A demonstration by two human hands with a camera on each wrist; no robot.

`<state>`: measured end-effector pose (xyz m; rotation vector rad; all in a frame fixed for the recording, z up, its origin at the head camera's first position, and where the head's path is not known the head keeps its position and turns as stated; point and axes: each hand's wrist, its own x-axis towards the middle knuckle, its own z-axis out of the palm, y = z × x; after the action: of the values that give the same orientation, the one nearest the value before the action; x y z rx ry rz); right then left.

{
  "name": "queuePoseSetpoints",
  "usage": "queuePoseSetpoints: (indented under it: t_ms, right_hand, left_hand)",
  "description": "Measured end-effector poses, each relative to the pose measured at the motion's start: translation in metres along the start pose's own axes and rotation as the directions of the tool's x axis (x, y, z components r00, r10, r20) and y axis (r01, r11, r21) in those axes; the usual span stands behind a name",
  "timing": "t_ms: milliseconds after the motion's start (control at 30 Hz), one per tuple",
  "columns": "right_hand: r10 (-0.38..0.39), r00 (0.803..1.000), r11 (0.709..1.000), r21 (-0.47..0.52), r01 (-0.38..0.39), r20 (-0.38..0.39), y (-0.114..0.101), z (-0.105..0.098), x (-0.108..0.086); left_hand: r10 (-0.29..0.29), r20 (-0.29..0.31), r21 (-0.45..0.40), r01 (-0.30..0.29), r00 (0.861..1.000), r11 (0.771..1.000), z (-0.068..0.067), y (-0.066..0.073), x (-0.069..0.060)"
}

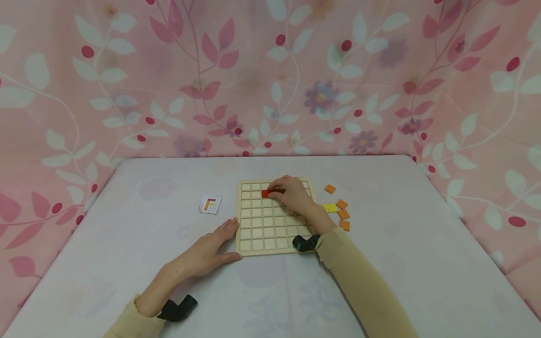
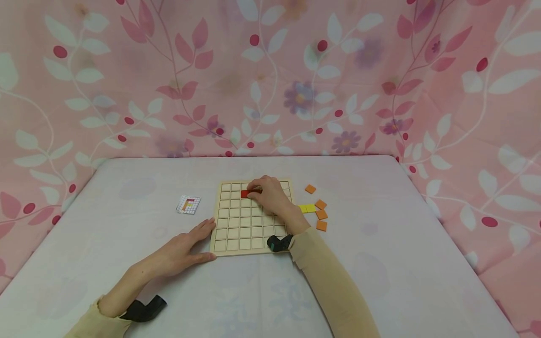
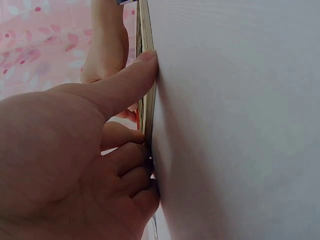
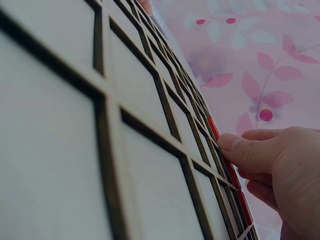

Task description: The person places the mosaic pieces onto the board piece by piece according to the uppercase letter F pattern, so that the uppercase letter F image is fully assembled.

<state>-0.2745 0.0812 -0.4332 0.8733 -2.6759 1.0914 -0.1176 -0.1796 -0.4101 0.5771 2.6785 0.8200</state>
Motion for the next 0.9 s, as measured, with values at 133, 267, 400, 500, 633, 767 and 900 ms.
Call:
queuePoseSetpoints:
  t_ms: [133,267,400,500,633,767,900]
  right_hand:
    - [0.01,1.0,1.0,0.002,-0.01,0.006,0.0,0.0,0.0]
    - [0.014,1.0,1.0,0.004,-0.014,0.004,-0.001,0.0,-0.001]
    - [0.012,1.0,1.0,-0.01,-0.012,0.009,-0.002,-0.002,0.0]
    - [0.038,0.999,0.999,0.021,-0.038,-0.009,-0.006,-0.014,0.002]
    - [0.083,0.992,0.99,0.117,-0.072,-0.097,-0.01,-0.045,0.001]
    - [0.11,0.984,0.989,0.115,-0.093,-0.144,-0.001,-0.074,-0.006]
    - [0.14,0.978,0.99,0.053,-0.133,-0.154,0.019,-0.093,-0.017]
  left_hand:
    - [0.005,0.0,0.004,-0.005,1.0,1.0,0.0,0.0,0.0]
    - [0.001,0.003,0.007,-0.001,1.0,1.0,0.0,-0.001,0.0]
    - [-0.009,0.005,0.001,0.009,1.0,1.0,0.0,-0.001,0.0]
    - [-0.011,0.007,-0.005,0.011,1.0,1.0,0.0,-0.001,0.0]
    - [-0.004,0.008,-0.013,0.005,1.0,1.0,0.001,0.0,0.001]
    - [-0.001,0.004,-0.008,0.001,1.0,1.0,0.001,0.0,0.001]
    - [-0.011,0.006,0.0,0.011,1.0,1.0,0.0,0.0,0.001]
